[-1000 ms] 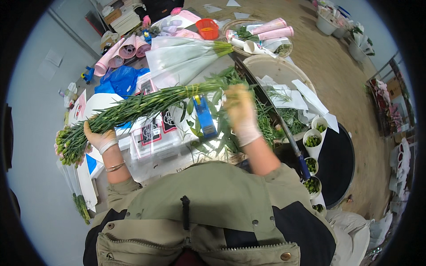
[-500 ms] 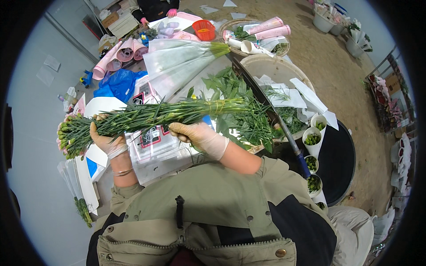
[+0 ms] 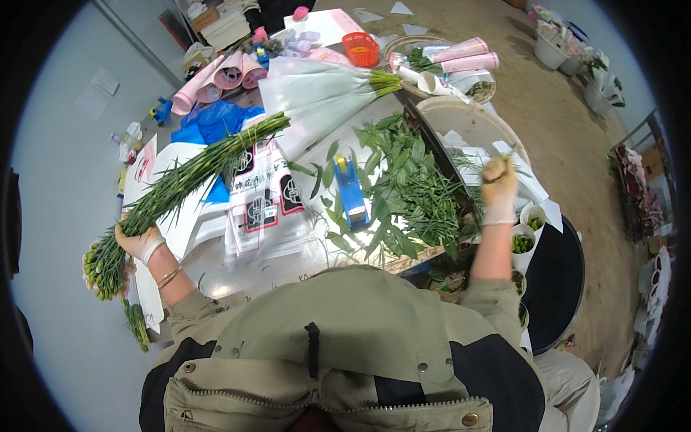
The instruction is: The person assembles flower bouquets by gathering stems, trimming them with shears, and wrapping them in cellophane and paper. They handle white and pink flowers, repeatedly cut stems, and place finished bouquets on the table.
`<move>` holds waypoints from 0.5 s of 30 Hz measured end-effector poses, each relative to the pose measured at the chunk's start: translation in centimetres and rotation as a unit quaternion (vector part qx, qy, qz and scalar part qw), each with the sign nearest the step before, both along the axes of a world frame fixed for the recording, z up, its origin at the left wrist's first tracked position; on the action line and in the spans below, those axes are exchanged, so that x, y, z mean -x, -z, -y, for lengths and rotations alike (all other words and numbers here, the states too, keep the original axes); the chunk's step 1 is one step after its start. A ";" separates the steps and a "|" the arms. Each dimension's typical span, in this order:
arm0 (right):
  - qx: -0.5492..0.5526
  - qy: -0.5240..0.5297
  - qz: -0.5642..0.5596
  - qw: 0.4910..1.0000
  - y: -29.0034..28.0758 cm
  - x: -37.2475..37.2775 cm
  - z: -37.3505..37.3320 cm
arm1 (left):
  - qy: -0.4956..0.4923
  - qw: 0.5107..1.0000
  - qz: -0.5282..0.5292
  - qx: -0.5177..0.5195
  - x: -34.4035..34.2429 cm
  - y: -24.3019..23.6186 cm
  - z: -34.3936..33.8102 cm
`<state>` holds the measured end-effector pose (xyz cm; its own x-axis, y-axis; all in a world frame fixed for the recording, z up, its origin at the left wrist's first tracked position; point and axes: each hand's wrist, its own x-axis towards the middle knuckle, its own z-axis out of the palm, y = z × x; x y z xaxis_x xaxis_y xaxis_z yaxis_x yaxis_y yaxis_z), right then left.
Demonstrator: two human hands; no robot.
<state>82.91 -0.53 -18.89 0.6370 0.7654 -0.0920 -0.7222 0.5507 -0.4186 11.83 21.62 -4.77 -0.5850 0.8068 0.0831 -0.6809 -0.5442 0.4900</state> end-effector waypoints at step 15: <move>-0.036 -0.447 0.021 0.894 -7.5 30.0 -5.4 | 0.255 0.948 0.013 -0.192 -11.5 -0.6 4.2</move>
<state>52.93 4.85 -11.35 -0.2294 0.9733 -0.0120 -0.8716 -0.2109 -0.4425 23.36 17.47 -4.17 -0.1326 0.8983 0.4189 -0.9123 -0.2758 0.3027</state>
